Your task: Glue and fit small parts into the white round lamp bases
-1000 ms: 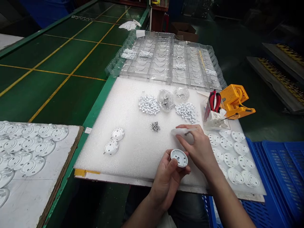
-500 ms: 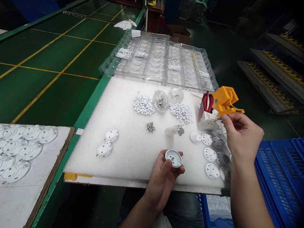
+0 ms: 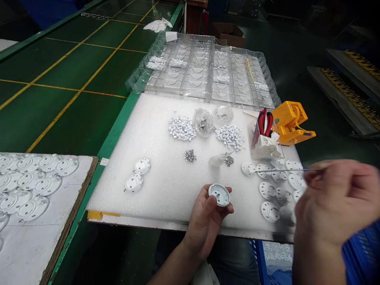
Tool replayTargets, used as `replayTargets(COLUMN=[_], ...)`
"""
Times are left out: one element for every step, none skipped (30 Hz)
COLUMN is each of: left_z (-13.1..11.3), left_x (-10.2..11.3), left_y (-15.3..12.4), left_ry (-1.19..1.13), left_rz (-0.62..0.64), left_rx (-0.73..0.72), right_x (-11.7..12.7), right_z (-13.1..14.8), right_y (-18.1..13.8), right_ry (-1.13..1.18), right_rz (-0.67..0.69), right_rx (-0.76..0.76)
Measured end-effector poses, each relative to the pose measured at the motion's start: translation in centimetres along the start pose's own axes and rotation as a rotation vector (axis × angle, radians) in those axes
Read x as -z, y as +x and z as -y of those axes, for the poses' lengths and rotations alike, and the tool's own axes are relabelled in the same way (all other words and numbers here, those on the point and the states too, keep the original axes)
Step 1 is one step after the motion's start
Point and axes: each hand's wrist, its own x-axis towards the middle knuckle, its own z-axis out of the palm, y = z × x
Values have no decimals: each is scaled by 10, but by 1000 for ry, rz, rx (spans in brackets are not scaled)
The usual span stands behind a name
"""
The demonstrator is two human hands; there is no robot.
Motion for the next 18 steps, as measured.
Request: replayTargets(left_z=[0,1,1,1,1,1,1,1,1,1,1,1,1,1,1,1,1,1], left_x=[0,0,0,1,1,1,1,1,1,0,0,0,0,0,1,1,2,2], left_y=[0,1,1,1,1,1,1,1,1,1,2,2,2,2,2,2,2,2], left_ry=[-2,-4,-4,-4,-5,-5,-4,-4,-6,-6,-6,-7,-7,-5,-2,0,1,3], left_rz=[1,6,12,18,23,28,32,33,35,40,43,46,47,49,49,47,46,46], left_rx=[-2,-5,-7,-9,-10,-12,-15,-17,-20,-21,-21,-20,-18,-14,-11,-9,-7,-7], right_x=[-8,-16,-22,-26,-29,-30,-30,-30,-29,-29,-29,-29,-29,-30,-30,-31,-31,-31], right_z=[1,2,2,2,2,2,1,2,3,4,5,6,7,8,8,8,7,7], right_y=[-10,-18,-26,-32,-36,-39,-40,-41,-41,-41,-40,-40,-40,-40,-41,-41,-42,-42], right_ry=[39,57,73,76,73,63,48,30,15,2,-9,-19,-27,-34,-38,-38,-35,-25], right_rz=[-43,3,7,59,96,124,152,176,194,206,214,220,224,227,230,233,233,232], right_rx=[24,24,42,37,30,21,5,-8,-18,-25,-31,-33,-31,-27,-24,-23,-25,-30])
